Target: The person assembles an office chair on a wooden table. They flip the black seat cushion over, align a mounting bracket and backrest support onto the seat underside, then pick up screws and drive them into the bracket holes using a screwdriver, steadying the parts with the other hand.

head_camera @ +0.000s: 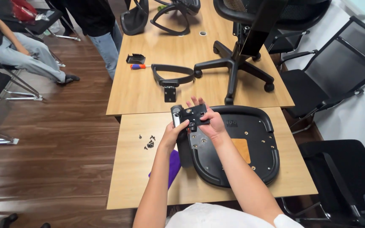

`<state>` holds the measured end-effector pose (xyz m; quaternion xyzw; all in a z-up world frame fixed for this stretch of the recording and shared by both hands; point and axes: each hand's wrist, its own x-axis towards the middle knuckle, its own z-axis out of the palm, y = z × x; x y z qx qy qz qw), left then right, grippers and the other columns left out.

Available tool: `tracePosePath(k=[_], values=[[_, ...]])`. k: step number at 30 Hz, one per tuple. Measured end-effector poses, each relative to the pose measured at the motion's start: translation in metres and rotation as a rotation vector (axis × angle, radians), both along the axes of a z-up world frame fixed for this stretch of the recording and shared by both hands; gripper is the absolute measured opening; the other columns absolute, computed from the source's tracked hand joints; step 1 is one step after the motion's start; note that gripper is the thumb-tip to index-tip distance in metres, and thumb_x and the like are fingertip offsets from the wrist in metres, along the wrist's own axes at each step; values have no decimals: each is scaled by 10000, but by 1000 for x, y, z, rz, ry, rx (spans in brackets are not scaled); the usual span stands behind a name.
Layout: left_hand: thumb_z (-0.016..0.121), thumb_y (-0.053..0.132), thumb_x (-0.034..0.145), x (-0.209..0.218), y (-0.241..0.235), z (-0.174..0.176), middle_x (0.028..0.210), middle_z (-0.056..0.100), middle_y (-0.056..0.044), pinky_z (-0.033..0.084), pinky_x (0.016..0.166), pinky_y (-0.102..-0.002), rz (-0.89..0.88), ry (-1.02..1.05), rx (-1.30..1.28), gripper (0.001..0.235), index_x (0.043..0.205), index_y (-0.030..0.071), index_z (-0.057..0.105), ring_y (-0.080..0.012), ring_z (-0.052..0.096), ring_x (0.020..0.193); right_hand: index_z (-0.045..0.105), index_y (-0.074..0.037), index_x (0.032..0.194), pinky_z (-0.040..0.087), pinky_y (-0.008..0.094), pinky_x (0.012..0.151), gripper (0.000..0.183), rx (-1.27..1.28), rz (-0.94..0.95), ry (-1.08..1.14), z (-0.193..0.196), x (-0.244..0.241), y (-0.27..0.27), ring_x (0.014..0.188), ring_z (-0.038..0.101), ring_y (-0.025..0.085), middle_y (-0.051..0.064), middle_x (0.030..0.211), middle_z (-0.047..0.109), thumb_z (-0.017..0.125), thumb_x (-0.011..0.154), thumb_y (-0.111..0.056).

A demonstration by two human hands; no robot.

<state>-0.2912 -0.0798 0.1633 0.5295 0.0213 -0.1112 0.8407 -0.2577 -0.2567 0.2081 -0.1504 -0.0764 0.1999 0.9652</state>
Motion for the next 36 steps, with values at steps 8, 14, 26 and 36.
tracePosePath(k=[8,14,26,36], values=[[791,164,847,-6,-14,27,852,699,-24,525,653,-256,169,-88,-75,264,1049,32,685,-108,647,716,500,50,1441,453,464,1133,437,-383,108,-106,-2,9,-35,1291,585,312,205,1403,600,511,1027,-89],[798,152,848,-7,-11,20,826,690,-25,523,648,-253,258,-87,-44,226,999,23,691,-106,639,696,574,64,1362,550,417,1032,379,-555,116,-120,3,6,-53,1114,703,244,160,1259,706,513,1064,-162],[769,127,865,-29,7,27,843,677,-54,534,635,-277,332,-35,-135,220,1013,8,659,-129,641,684,614,13,1343,565,335,882,399,-714,3,178,-65,2,-91,1027,700,233,145,1230,700,529,1030,-220],[770,131,846,-15,42,1,823,673,-68,536,633,-290,205,-21,-156,229,994,1,654,-145,639,682,651,-9,1292,558,304,831,366,-917,-40,291,-86,17,-59,947,678,182,99,1156,700,540,1023,-231]])
